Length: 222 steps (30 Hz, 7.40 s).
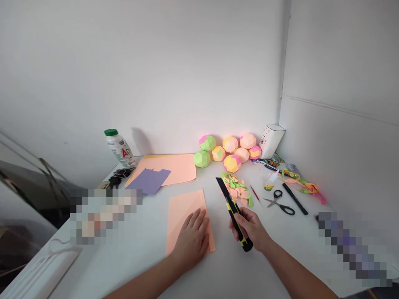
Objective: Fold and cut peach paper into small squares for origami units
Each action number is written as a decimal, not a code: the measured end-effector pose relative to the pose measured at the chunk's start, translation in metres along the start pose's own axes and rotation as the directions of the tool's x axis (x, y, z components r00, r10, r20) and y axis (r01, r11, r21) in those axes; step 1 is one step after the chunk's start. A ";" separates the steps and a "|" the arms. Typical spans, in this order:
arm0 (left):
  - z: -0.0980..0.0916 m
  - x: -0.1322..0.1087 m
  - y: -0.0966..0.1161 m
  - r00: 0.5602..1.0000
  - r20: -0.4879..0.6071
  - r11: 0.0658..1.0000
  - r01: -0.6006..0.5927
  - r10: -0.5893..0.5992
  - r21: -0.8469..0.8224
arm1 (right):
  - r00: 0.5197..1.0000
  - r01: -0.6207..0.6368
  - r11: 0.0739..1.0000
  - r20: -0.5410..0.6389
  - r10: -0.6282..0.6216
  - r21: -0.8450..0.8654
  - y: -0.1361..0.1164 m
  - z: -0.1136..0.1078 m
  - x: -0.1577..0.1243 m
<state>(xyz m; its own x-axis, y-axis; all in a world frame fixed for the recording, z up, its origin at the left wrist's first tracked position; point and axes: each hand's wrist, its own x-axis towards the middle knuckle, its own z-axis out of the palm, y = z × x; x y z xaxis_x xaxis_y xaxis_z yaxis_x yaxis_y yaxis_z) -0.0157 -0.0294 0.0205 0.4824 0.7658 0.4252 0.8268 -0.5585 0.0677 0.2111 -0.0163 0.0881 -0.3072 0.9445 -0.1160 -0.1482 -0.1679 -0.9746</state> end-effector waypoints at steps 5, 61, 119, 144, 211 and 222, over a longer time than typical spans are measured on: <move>-0.001 0.000 0.003 1.000 -0.001 1.000 0.010 -0.010 0.004 | 1.000 -0.026 0.999 -0.013 0.026 -0.029 0.000 0.002 -0.002; -0.012 0.013 -0.018 0.986 0.147 0.990 -0.064 0.081 -0.123 | 0.919 0.249 0.002 0.235 -0.318 -0.969 0.024 0.006 -0.153; 0.002 0.010 0.007 0.956 0.290 0.998 0.015 -0.034 0.066 | 0.895 0.251 -0.287 0.334 -0.294 -0.925 0.017 0.023 -0.135; 0.004 0.009 0.007 0.964 0.264 0.998 0.022 -0.039 0.065 | 0.917 0.227 -0.252 0.294 -0.270 -0.941 0.019 0.021 -0.112; -0.010 0.003 0.001 0.955 0.297 1.000 -0.011 0.006 0.014 | 0.945 0.222 -0.289 0.279 -0.174 -0.931 0.017 0.025 -0.096; -0.007 0.002 0.001 0.958 0.286 1.000 0.008 -0.013 0.020 | 0.995 0.092 -0.236 0.098 -0.012 -0.967 0.005 0.037 -0.059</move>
<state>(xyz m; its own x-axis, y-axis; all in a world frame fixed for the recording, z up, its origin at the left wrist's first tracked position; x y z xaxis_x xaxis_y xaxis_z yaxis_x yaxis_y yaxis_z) -0.0159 -0.0303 0.0280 0.5342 0.8322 0.1485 0.8361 -0.5461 0.0528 0.1936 -0.0835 0.0976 -0.3961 0.9142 -0.0853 0.9159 0.3999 0.0336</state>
